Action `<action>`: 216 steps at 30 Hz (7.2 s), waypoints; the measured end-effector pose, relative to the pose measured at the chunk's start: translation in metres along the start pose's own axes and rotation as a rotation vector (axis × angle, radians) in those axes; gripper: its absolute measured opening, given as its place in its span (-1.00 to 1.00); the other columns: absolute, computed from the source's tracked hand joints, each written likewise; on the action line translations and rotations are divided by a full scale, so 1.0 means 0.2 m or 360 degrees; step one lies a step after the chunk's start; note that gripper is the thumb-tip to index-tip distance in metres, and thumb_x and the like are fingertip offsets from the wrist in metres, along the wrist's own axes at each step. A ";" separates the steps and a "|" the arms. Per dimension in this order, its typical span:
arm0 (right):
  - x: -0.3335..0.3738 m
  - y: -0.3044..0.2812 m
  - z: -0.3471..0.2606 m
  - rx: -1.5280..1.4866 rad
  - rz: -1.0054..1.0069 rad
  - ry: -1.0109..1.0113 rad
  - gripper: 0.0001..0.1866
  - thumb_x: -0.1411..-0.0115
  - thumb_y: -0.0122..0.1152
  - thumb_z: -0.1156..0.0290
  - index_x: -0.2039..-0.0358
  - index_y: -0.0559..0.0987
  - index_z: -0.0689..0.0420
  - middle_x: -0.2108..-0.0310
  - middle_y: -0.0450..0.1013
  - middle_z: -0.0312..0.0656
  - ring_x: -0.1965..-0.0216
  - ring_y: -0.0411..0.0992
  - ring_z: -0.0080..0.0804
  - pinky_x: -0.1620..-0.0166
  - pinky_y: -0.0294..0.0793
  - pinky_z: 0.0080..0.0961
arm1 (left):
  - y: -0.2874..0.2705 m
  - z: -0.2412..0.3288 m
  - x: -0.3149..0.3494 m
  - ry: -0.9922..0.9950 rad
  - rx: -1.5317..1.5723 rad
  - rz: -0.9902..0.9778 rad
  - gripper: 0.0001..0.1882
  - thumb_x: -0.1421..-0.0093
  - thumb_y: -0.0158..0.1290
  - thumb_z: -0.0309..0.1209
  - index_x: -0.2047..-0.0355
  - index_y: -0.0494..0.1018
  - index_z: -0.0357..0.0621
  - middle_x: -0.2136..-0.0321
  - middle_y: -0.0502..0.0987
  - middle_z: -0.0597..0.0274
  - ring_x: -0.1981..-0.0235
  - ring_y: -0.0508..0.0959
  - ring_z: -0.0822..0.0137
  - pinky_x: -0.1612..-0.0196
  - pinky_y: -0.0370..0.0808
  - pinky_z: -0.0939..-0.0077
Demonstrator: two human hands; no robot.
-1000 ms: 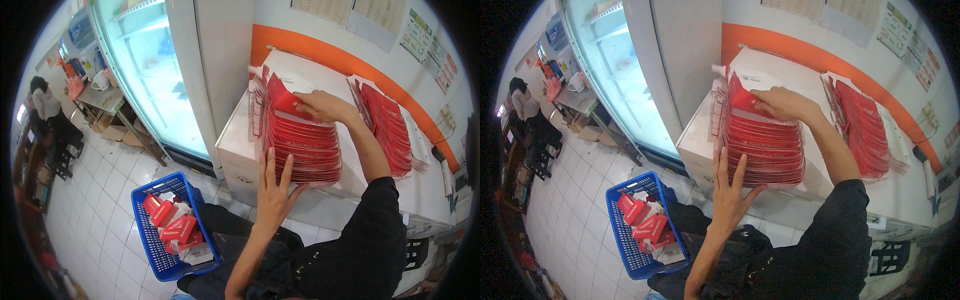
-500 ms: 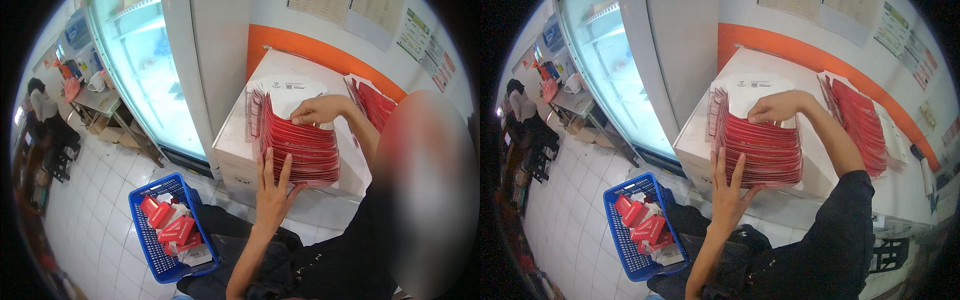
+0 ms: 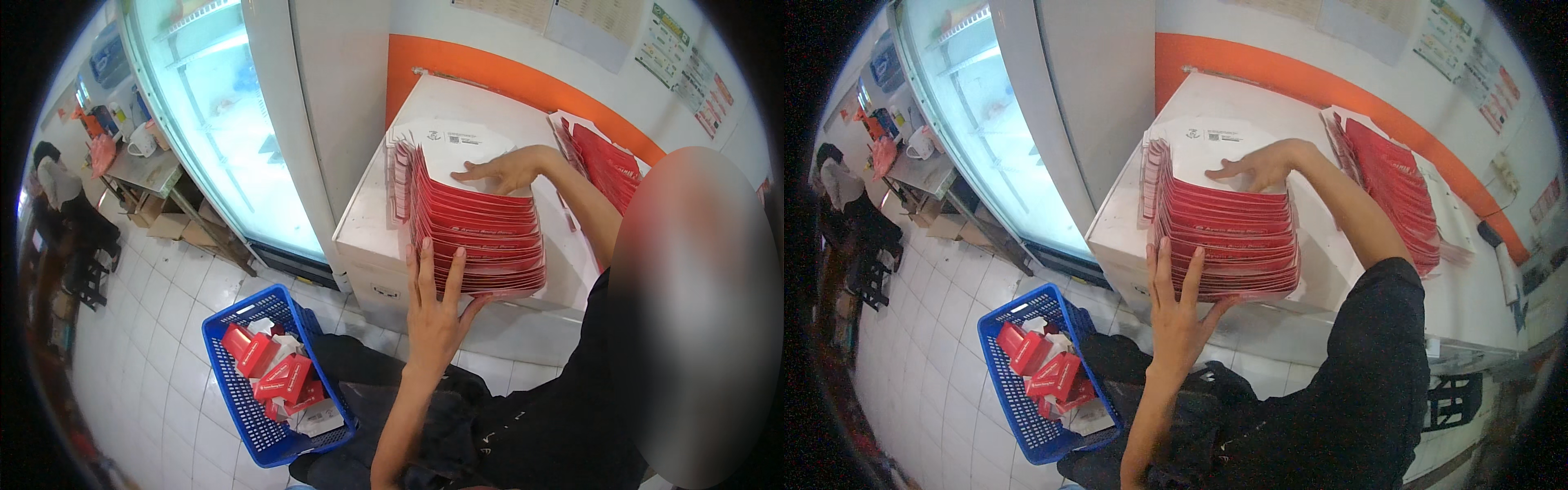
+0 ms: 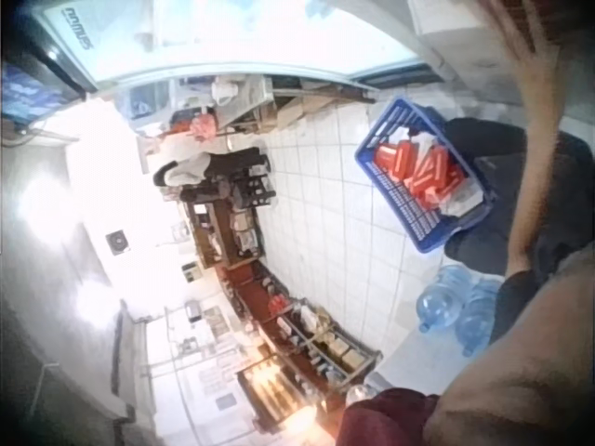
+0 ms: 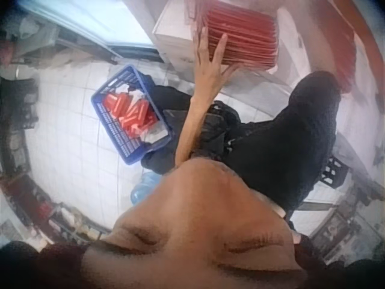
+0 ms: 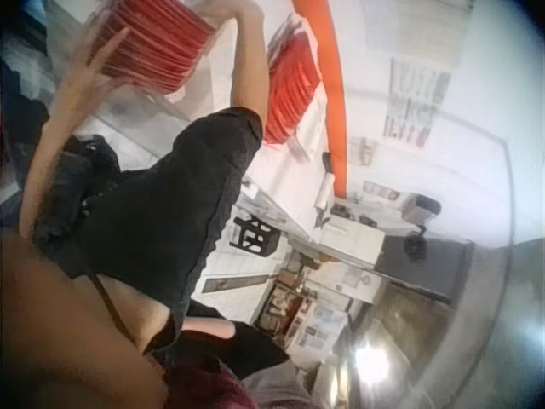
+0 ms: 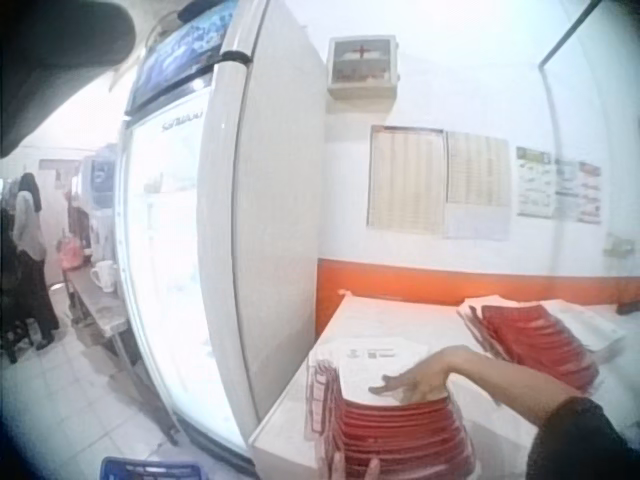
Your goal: The person sits on the floor and repeatedly folds flat red and white cardboard boxes into shape, stacking them on a nearby surface. Later, the person moves to a kitchen area and washes a metal pot in the sink.
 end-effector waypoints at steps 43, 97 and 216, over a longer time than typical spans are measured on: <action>-1.89 2.20 -2.49 -0.0248 -0.0121 -0.1010 -0.50 -0.18 0.37 0.11 -0.03 0.55 0.13 -0.02 0.55 -0.03 -0.17 0.43 0.02 -0.33 -0.03 0.38 | -0.61 -0.64 2.05 -0.2354 -0.0227 0.0695 -0.40 -0.32 0.16 -0.25 -0.28 0.30 -0.25 -0.17 0.46 -0.14 -0.11 0.56 0.00 -0.13 0.48 0.21; 0.03 0.81 -1.63 0.0394 0.0757 -0.1282 -0.57 -0.18 0.30 0.29 -0.08 0.57 0.01 -0.08 0.50 -0.12 -0.43 0.14 -0.14 -0.42 -0.33 0.50 | -0.95 -0.30 1.05 -0.1524 0.0472 0.1270 -0.36 -0.10 0.00 -0.66 -0.26 0.33 -0.44 -0.11 0.52 0.03 -0.09 0.54 0.29 -0.20 0.40 0.44; 0.34 0.00 -0.35 -0.0103 0.0947 0.0543 -0.72 -0.31 0.10 0.47 -0.04 0.44 0.10 0.23 0.59 0.09 0.11 0.54 0.03 0.03 0.49 -0.18 | -0.49 0.01 0.36 -0.0207 -0.0591 0.0095 -0.23 -0.10 0.36 -0.35 -0.33 0.35 0.15 -0.40 0.20 -0.08 -0.46 0.07 -0.25 -0.42 -0.01 -0.31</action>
Point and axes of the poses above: each hand's wrist, its own x-axis away from the middle knuckle, its own y-axis out of the palm, z = x × y, the point moved 3 cm from there along -x, towards the middle knuckle
